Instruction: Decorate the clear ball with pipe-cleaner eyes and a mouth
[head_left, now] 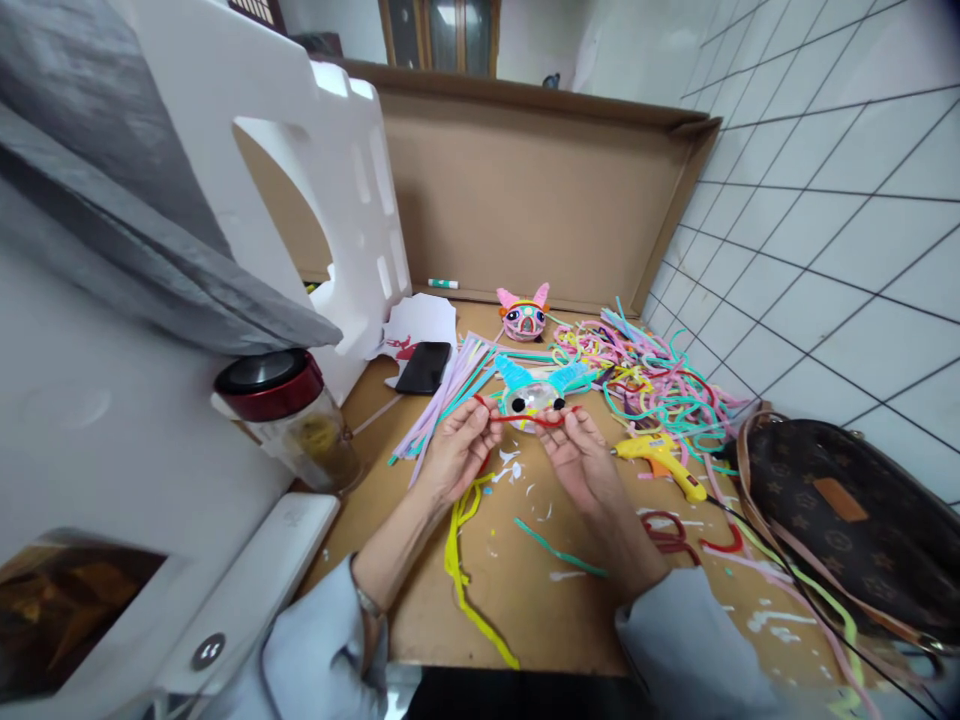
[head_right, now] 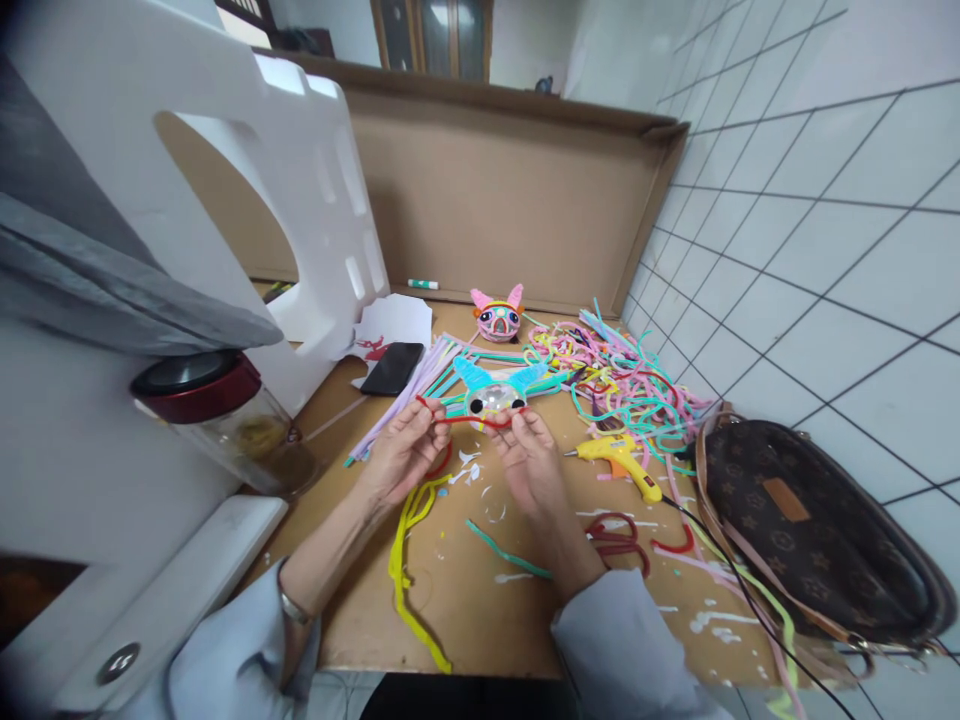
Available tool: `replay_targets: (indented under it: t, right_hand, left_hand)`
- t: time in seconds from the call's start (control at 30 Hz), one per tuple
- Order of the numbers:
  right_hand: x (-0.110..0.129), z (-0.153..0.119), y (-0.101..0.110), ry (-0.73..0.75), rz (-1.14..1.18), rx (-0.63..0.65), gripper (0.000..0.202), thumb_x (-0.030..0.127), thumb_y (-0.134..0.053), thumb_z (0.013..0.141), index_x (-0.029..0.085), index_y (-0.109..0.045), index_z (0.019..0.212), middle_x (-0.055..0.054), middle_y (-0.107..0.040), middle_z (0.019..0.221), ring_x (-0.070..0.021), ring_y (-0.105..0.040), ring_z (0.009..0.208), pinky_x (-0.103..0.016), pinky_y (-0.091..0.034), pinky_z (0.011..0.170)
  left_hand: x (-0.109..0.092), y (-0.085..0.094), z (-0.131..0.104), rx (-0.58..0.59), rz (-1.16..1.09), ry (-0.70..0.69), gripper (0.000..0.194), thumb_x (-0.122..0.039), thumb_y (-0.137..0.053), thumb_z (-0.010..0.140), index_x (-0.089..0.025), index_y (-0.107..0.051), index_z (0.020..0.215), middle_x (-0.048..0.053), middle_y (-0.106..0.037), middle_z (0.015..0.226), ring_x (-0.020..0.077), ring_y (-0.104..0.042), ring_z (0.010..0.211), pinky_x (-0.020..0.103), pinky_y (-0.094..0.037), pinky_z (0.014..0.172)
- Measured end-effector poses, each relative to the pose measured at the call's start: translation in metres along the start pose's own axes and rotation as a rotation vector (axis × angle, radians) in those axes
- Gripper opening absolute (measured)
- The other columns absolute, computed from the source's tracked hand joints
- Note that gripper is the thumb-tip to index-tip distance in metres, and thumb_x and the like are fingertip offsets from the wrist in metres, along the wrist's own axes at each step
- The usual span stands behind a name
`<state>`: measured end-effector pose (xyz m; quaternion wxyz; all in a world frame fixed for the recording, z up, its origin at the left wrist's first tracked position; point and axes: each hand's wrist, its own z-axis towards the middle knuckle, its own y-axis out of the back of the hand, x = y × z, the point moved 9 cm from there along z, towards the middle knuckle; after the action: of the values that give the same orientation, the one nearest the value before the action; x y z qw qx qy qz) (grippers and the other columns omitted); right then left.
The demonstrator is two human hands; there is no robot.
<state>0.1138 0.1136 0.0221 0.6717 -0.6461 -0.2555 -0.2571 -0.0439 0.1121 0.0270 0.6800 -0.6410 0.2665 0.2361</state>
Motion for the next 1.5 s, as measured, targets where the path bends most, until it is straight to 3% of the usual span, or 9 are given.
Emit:
replay_targets:
  t: [0.13, 0.23, 0.37, 0.53, 0.67, 0.8, 0.97, 1.2, 1.5]
  right_hand:
    - [0.001, -0.001, -0.005, -0.001, 0.027, 0.024, 0.024, 0.026, -0.082, 0.07, 0.023, -0.058, 0.075, 0.005, -0.072, 0.072, -0.0143, -0.073, 0.086, -0.032, -0.057, 0.086]
    - [-0.006, -0.006, -0.01, -0.041, -0.029, 0.058, 0.024, 0.028, -0.081, 0.071, 0.022, -0.058, 0.076, 0.005, -0.069, 0.065, -0.015, -0.072, 0.073, -0.031, -0.058, 0.073]
    - [-0.016, -0.013, -0.015, -0.071, -0.113, 0.083, 0.027, 0.029, -0.083, 0.068, 0.02, -0.058, 0.073, 0.004, -0.066, 0.06, -0.0139, -0.071, 0.064, -0.022, -0.052, 0.057]
    - [-0.014, -0.018, -0.016, -0.034, -0.197, 0.048, 0.027, 0.032, -0.084, 0.067, 0.019, -0.061, 0.075, 0.002, -0.069, 0.062, -0.0158, -0.072, 0.064, -0.022, -0.052, 0.056]
    - [-0.011, -0.019, -0.011, 0.001, -0.282, -0.047, 0.031, 0.036, -0.086, 0.06, 0.019, -0.064, 0.073, 0.001, -0.072, 0.063, -0.0131, -0.067, 0.053, -0.023, -0.052, 0.053]
    - [-0.007, -0.02, -0.004, 0.043, -0.409, -0.136, 0.027, 0.035, -0.085, 0.057, 0.018, -0.069, 0.071, 0.001, -0.07, 0.06, -0.0101, -0.062, 0.049, -0.021, -0.049, 0.049]
    - [0.005, -0.024, -0.009, 0.166, -0.553, -0.141, 0.014, 0.03, -0.077, 0.063, 0.018, -0.07, 0.067, 0.005, -0.062, 0.052, -0.0066, -0.05, 0.045, -0.019, -0.041, 0.044]
    - [0.01, -0.027, -0.021, 0.219, -0.679, -0.088, 0.015, 0.033, -0.068, 0.068, 0.018, -0.067, 0.068, 0.002, -0.066, 0.057, -0.0101, -0.054, 0.047, -0.022, -0.043, 0.046]
    - [0.013, -0.031, -0.022, 0.359, -0.798, -0.071, 0.01, 0.028, -0.066, 0.073, 0.019, -0.07, 0.071, -0.001, -0.067, 0.069, -0.0127, -0.06, 0.06, -0.027, -0.051, 0.061]
  left_hand:
    - [-0.001, 0.005, 0.001, -0.052, -0.003, -0.025, 0.026, -0.022, -0.087, 0.064, -0.014, -0.067, 0.078, 0.0, -0.07, 0.078, 0.0097, -0.067, 0.072, 0.02, -0.056, 0.068]
    - [-0.001, 0.011, 0.002, -0.119, -0.041, -0.059, 0.021, -0.017, -0.083, 0.068, -0.016, -0.064, 0.077, -0.002, -0.067, 0.071, 0.0088, -0.067, 0.07, 0.02, -0.056, 0.07]
    - [0.002, 0.019, 0.002, -0.212, -0.067, -0.07, 0.018, -0.014, -0.079, 0.072, -0.015, -0.062, 0.077, -0.005, -0.063, 0.065, 0.0062, -0.064, 0.061, 0.016, -0.054, 0.063]
    - [0.001, 0.022, 0.0, -0.257, -0.016, -0.087, 0.022, -0.018, -0.083, 0.067, -0.014, -0.065, 0.08, -0.005, -0.062, 0.064, 0.0031, -0.056, 0.051, 0.011, -0.046, 0.05]
    - [0.001, 0.016, -0.005, -0.23, 0.114, -0.118, 0.031, -0.026, -0.088, 0.059, -0.013, -0.07, 0.08, -0.003, -0.064, 0.064, 0.0028, -0.053, 0.05, 0.011, -0.043, 0.049]
    - [0.0, 0.003, -0.012, -0.145, 0.331, -0.176, 0.029, -0.034, -0.086, 0.063, -0.015, -0.073, 0.08, 0.001, -0.068, 0.066, 0.0068, -0.055, 0.052, 0.016, -0.043, 0.049]
    - [0.007, -0.005, -0.017, -0.091, 0.443, -0.137, 0.027, -0.034, -0.086, 0.062, -0.015, -0.073, 0.076, 0.001, -0.068, 0.062, 0.0074, -0.054, 0.048, 0.018, -0.041, 0.046]
    - [0.015, -0.008, -0.017, -0.049, 0.537, -0.091, 0.031, -0.039, -0.084, 0.062, -0.014, -0.071, 0.073, 0.0, -0.066, 0.06, 0.0076, -0.054, 0.047, 0.018, -0.041, 0.047]
    - [0.017, -0.006, -0.016, -0.07, 0.543, -0.077, 0.034, -0.04, -0.084, 0.06, -0.014, -0.071, 0.076, -0.001, -0.065, 0.059, 0.0069, -0.053, 0.046, 0.018, -0.04, 0.046]
